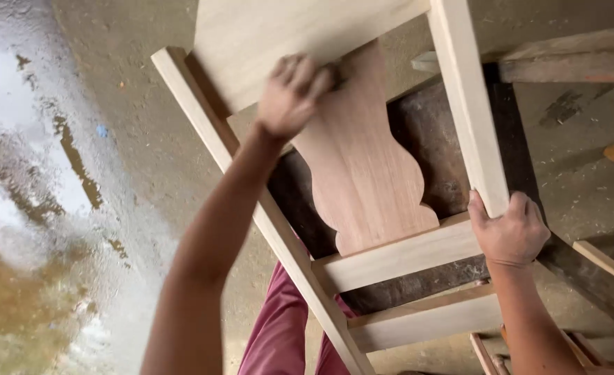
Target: Sanding a wooden chair frame using sandpaper
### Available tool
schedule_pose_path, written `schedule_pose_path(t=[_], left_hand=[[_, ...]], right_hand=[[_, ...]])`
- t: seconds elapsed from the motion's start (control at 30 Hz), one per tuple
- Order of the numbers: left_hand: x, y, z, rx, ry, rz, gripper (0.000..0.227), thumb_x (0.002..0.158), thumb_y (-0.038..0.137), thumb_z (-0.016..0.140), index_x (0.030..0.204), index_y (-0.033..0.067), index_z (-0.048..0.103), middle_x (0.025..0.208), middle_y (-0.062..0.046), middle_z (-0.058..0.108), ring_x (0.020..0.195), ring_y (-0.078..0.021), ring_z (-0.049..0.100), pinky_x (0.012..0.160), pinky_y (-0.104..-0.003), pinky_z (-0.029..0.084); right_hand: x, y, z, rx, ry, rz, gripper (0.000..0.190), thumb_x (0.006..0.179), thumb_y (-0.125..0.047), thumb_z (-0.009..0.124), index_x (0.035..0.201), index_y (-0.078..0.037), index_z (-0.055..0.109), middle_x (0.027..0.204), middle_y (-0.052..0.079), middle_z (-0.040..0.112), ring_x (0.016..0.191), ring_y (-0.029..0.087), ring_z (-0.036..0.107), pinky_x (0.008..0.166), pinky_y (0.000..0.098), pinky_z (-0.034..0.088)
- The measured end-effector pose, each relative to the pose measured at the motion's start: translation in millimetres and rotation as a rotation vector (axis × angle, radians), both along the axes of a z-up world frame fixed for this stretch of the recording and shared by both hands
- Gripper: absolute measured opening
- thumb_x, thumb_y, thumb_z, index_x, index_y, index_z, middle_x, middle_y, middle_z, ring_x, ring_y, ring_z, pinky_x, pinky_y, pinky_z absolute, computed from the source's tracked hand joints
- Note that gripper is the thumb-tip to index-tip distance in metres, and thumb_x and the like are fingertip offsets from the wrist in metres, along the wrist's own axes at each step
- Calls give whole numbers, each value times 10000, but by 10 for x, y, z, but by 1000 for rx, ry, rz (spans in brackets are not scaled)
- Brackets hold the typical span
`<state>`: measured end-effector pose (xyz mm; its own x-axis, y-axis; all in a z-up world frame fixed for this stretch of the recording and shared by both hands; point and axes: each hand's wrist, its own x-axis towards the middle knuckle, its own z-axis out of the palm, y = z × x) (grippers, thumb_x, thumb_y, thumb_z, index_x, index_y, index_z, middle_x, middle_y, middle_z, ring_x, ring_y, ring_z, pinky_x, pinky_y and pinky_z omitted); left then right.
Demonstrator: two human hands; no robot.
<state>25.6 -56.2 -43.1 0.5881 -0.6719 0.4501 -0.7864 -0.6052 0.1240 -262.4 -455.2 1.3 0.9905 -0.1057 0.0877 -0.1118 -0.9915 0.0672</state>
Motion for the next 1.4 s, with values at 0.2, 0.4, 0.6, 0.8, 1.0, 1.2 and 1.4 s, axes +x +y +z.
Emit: schedule_pose_path(t=[0.2,0.4,0.6,0.8,1.0,1.2,1.4], left_hand=[[283,-556,125,35,-234,3,227,1064,367,664,974,159,652,960,-5,636,734,-109,620,648,-264,547],[-186,545,360,181,-86,16,259,875,-178,533,825,76,520,811,-81,486,646,-200,497,619,-320,476],[343,-899,163,-153,-14,33,131,1015,213,679,1065,95,649,1044,-118,665,926,-294,687,757,-418,583],[-174,198,449,-177,824,285,476,1092,331,267,1253,66,628,1296,-177,665,1229,-365,586,1070,-501,390],[45,-35,300,-168,181,162,110,960,-15,619,1032,24,692,972,-156,689,822,-325,684,699,-446,556],[132,-212,538,-103,143,42,102,968,48,462,949,68,559,913,-104,548,777,-279,569,695,-377,474],[-547,747,1055,93,265,488,216,968,205,793,893,44,671,868,-81,667,759,-233,612,657,-364,525]], right_hand=[[-15,-31,-8,53,20,36,616,1068,-534,779,894,7,543,760,134,548,657,295,588,540,396,453],[5,49,77,31,20,-38,620,1050,-563,795,879,-23,543,791,130,580,701,322,619,546,427,466],[32,35,72,38,3,22,633,1087,-587,666,863,1,599,715,102,533,585,241,547,474,355,422],[13,-12,26,72,3,14,638,1084,-586,722,852,-22,537,732,107,529,637,274,572,512,380,432],[83,52,81,24,10,-13,627,1077,-600,682,869,-16,587,745,98,572,647,246,599,505,355,461],[-6,-12,10,60,40,25,631,1080,-563,749,877,0,548,759,125,557,638,282,584,528,381,442],[-60,-39,-52,15,8,-3,639,1090,-592,775,884,-27,559,749,85,559,662,245,609,524,351,462]])
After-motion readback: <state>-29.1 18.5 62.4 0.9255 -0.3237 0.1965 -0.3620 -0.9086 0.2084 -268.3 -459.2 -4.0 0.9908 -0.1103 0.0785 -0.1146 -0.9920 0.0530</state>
